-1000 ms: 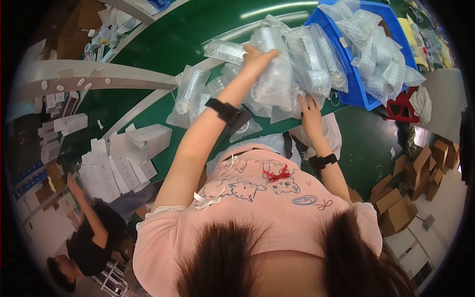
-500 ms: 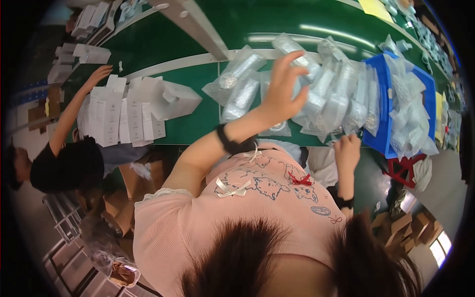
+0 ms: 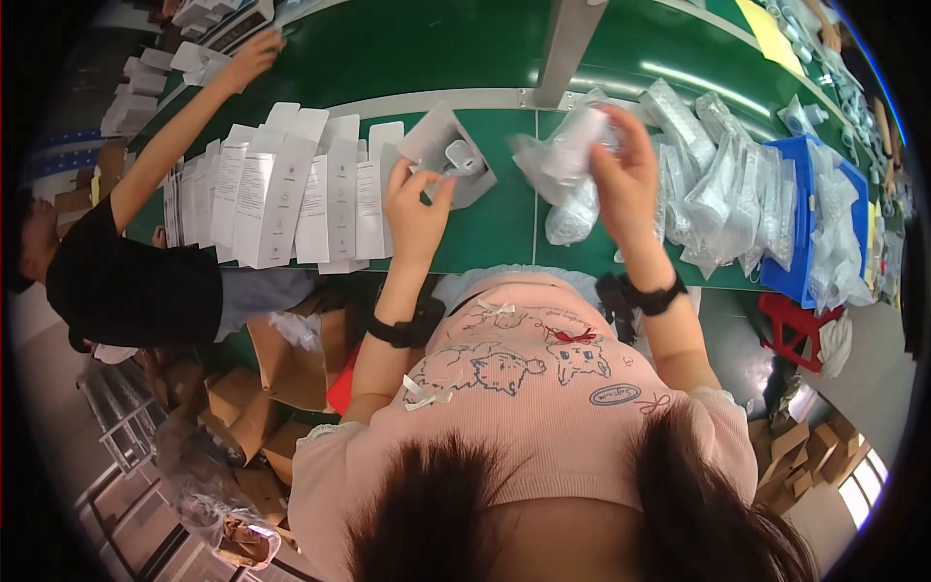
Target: The person packages items by hand, picking up a white box, inserting a bubble-wrapped object and a small plastic bag, and placing the box on the table. They repeat this process multiple times before moving a pile of bubble-wrapped objects aside.
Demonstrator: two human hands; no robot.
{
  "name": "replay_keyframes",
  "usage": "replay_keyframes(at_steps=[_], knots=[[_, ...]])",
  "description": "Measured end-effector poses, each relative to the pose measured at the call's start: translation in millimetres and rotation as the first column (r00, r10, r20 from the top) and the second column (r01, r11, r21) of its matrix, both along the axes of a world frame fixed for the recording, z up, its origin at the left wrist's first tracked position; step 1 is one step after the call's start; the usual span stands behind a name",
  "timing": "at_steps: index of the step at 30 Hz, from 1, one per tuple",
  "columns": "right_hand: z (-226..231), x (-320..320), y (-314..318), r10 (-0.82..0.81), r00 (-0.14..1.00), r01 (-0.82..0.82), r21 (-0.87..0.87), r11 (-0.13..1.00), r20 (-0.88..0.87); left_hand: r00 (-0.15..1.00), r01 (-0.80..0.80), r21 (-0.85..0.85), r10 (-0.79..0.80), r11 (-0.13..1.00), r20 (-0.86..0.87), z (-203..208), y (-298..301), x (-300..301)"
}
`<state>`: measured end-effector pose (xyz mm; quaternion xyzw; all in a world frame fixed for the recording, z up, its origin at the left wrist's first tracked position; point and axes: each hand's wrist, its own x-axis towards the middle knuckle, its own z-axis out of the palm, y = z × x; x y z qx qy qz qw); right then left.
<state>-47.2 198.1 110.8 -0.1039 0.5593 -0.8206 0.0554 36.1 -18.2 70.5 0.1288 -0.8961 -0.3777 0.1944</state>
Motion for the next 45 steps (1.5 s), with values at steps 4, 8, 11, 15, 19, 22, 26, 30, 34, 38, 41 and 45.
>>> replay_keyframes(at_steps=[4,8,11,15,19,22,26,30,34,38,41,45], knots=[[-21.7,-5.5,-60.8,0.146,0.928,-0.128,0.077,0.989,-0.343,0.997,-0.075,0.271,0.082,0.960,-0.013,-13.9,-17.7,-20.1],[-35.6,-5.6,-88.1,0.572,0.498,-0.124,0.599,0.791,-0.652,0.995,-0.103,0.515,0.092,0.851,0.046,-13.8,-32.4,-17.6],[-31.3,-0.7,-95.8,0.671,0.336,0.062,0.726,0.684,-0.661,0.998,-0.067,0.717,0.035,0.694,0.060,-14.3,-38.7,-15.2],[-38.7,3.8,-89.7,0.748,0.312,0.225,0.810,0.542,-0.586,0.999,-0.034,0.783,0.018,0.622,0.029,-24.6,-35.3,-9.4],[-41.8,-11.3,-76.7,0.567,0.478,0.198,0.711,0.675,-0.671,0.996,-0.030,0.819,0.091,0.572,-0.027,-26.0,-39.9,-0.9],[-80.9,-18.6,-76.0,0.513,0.715,-0.119,0.640,0.759,-0.475,0.963,0.115,0.948,0.199,0.296,-0.180,-23.4,-39.1,6.6],[-100.6,-37.6,-99.5,0.620,0.780,-0.528,0.440,0.726,-0.088,0.992,-0.054,-0.378,0.092,0.924,0.084,-70.8,-76.3,17.7],[-82.8,-80.4,-133.7,0.373,0.923,-0.354,0.162,0.921,-0.098,0.898,0.125,-0.556,0.145,0.822,0.416,-97.4,-82.0,27.0],[-93.2,-154.0,-181.0,0.124,0.972,-0.095,0.146,0.985,-0.201,0.875,0.146,-0.409,0.076,0.901,0.478,-77.6,-40.0,9.4],[-111.9,-187.7,-207.1,0.061,0.951,0.073,0.414,0.907,-0.302,0.873,0.328,-0.485,-0.063,0.811,0.484,-59.1,9.6,-2.5],[-118.8,-184.8,-187.4,-0.032,0.897,0.278,0.506,0.817,-0.441,0.803,0.440,-0.135,-0.323,0.888,0.500,-56.6,9.8,-18.7],[-63.5,-131.4,-78.8,0.688,0.721,-0.427,0.838,0.341,0.087,0.884,0.124,0.158,-0.182,0.980,0.431,-90.3,-38.5,-34.8]])
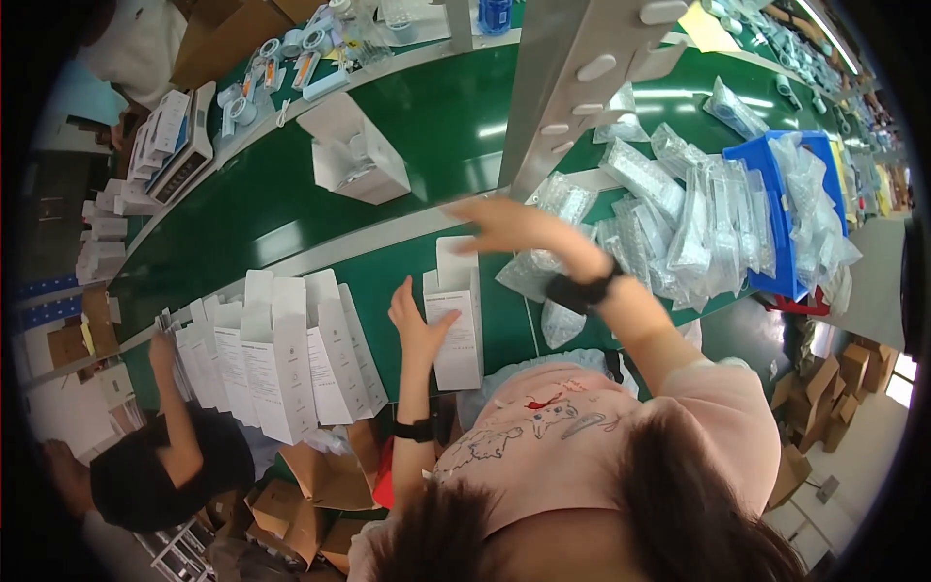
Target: The person packages items by hand, picking up a white box, inserting a bubble-wrapped object and a small plastic bag, and placing the box on the table. They repeat this process multiple times before moving a pile of bubble-wrapped objects aside.
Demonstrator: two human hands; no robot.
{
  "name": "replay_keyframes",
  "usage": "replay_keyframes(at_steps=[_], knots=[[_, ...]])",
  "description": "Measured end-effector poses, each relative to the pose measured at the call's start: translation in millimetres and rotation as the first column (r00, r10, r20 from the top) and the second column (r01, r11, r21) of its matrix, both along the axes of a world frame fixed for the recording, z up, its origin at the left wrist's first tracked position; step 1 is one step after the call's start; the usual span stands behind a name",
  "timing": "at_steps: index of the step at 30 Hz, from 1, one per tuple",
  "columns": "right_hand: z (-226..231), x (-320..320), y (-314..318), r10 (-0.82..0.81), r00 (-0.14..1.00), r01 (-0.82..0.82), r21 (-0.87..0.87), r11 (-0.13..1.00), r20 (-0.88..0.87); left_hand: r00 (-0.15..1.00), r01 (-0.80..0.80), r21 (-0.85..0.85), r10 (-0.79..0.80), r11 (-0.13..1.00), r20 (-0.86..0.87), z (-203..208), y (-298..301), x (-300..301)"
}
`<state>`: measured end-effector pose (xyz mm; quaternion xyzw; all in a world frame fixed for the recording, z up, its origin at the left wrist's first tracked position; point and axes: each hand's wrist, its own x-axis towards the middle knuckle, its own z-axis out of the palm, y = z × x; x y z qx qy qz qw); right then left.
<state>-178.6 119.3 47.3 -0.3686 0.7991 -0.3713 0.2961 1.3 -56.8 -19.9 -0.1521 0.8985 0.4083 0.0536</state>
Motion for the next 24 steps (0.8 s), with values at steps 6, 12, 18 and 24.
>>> replay_keyframes(at_steps=[6,12,18,24], knots=[[-42.0,-122.0,190.0,-0.454,0.687,0.642,0.182,0.744,-0.567,0.989,-0.043,0.629,-0.055,0.776,0.136,-20.5,4.3,-16.3],[-132.6,-212.4,192.4,-0.441,0.554,0.830,0.430,0.355,-0.706,0.984,0.049,0.742,0.093,0.668,-0.149,63.6,37.1,-35.8],[-46.6,-130.3,184.5,-0.843,0.534,0.779,-0.430,0.457,0.071,0.901,0.199,0.102,-0.140,0.975,-0.411,73.9,55.0,-39.0],[49.6,47.6,85.0,-0.404,0.209,0.921,-0.318,-0.226,0.891,0.878,0.077,0.225,0.041,0.971,-0.477,43.3,88.7,-29.5]])
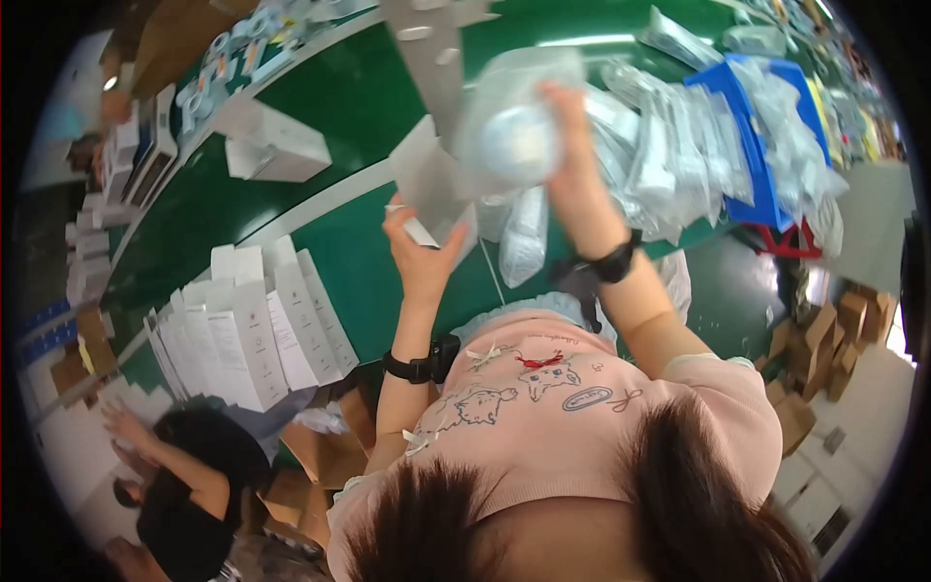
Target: The person packages items by hand, picking up a white box, inserting a bubble-wrapped object and a small plastic bag, and placing the box on the table. They repeat this process multiple times before moving a pile of bubble-wrapped objects aside.
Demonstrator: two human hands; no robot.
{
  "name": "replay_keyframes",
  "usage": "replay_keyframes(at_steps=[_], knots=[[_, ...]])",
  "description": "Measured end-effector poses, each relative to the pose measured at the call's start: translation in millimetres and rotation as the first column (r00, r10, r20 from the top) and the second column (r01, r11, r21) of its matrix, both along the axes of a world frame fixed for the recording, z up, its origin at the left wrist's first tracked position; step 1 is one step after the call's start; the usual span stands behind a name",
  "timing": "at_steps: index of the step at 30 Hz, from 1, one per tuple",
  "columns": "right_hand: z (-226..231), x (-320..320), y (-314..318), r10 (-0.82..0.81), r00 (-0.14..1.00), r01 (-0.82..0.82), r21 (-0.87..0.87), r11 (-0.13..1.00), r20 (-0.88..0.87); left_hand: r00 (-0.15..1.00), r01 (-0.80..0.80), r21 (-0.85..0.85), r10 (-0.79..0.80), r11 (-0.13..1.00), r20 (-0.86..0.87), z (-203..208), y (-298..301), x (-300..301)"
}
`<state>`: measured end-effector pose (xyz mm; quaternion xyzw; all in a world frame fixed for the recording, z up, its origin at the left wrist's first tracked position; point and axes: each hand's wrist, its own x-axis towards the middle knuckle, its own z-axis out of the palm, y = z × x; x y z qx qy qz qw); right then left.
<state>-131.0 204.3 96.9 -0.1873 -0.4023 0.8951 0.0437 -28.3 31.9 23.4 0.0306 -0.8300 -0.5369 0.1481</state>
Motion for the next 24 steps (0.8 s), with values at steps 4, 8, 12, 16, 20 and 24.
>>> replay_keyframes(at_steps=[4,8,12,16,20,24], knots=[[-15.1,31.6,-60.4,-0.194,0.938,0.311,0.456,0.833,-0.287,0.992,-0.110,0.124,0.102,0.986,0.071,7.9,23.2,1.5],[-26.9,51.4,-56.6,0.296,0.716,0.518,0.766,0.381,-0.632,0.985,-0.157,0.209,0.168,0.965,-0.036,-0.6,28.2,3.0],[-26.6,75.1,-25.1,0.686,0.676,0.278,0.955,0.101,-0.269,0.991,-0.023,-0.002,0.023,1.000,-0.132,-21.4,19.7,27.0],[-25.0,71.8,31.3,0.776,0.512,0.209,0.929,0.305,-0.369,0.977,0.050,0.065,-0.036,0.997,-0.210,-43.3,2.4,44.7],[-30.1,30.6,142.7,0.492,0.831,0.233,0.966,0.114,-0.259,0.991,-0.082,-0.045,0.076,0.996,-0.110,-33.2,-2.7,54.1],[-14.0,40.5,214.0,-0.292,0.878,0.414,0.908,0.062,-0.380,0.986,-0.140,-0.022,0.138,0.990,-0.090,-38.2,-19.7,70.4]])
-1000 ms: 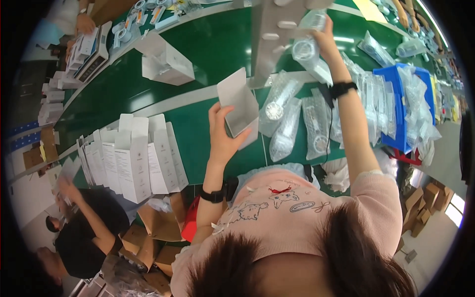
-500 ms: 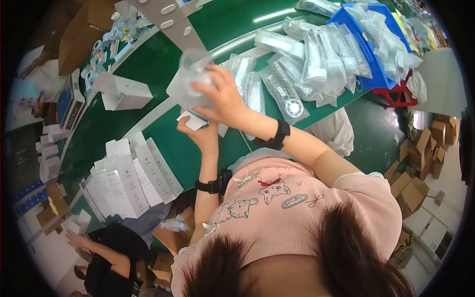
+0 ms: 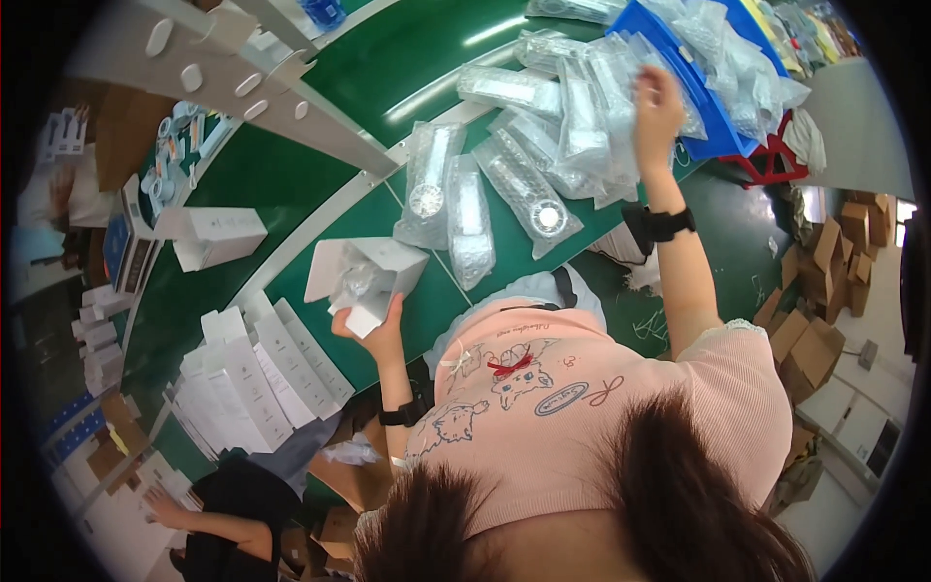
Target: The person packages items by hand, picking up a white box, inserting a bubble-wrapped object and a small plastic bag, and placing the box on the table. They repeat this process multiple times before moving a pile of bubble-wrapped objects aside.
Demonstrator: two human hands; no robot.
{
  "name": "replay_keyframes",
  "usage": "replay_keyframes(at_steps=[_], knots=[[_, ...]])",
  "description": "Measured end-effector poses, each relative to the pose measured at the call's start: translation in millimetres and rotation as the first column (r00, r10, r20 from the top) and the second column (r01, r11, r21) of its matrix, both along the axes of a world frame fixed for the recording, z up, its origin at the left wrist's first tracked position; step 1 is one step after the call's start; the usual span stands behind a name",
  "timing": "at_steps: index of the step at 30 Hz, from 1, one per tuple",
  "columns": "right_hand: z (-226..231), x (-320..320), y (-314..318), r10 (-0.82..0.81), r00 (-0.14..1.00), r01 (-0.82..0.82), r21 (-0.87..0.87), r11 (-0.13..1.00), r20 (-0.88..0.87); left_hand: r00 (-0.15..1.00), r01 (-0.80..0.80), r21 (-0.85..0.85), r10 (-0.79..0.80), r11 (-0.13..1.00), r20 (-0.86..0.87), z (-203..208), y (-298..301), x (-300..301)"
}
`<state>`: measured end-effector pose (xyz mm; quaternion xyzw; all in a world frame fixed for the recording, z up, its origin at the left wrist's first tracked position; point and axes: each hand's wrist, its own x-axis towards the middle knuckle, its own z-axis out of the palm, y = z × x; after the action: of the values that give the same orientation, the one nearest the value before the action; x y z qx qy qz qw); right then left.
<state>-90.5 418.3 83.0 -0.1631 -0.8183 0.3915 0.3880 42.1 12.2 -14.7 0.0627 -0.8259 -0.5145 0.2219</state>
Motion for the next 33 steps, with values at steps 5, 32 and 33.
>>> replay_keyframes(at_steps=[5,32,33], knots=[[-110.5,86.5,112.0,-0.418,0.793,0.368,0.199,0.908,0.443,1.000,0.016,-0.014,-0.016,1.000,-0.006,-1.3,5.9,0.9],[32.6,45.5,-204.1,0.989,0.139,-0.943,0.311,0.118,0.048,0.978,0.003,-0.045,0.006,0.999,0.206,95.8,-6.1,-34.7],[34.3,40.3,-218.1,0.992,-0.010,-0.925,0.375,-0.056,0.125,0.984,-0.003,0.006,0.002,1.000,0.178,93.0,-5.7,-36.2]])
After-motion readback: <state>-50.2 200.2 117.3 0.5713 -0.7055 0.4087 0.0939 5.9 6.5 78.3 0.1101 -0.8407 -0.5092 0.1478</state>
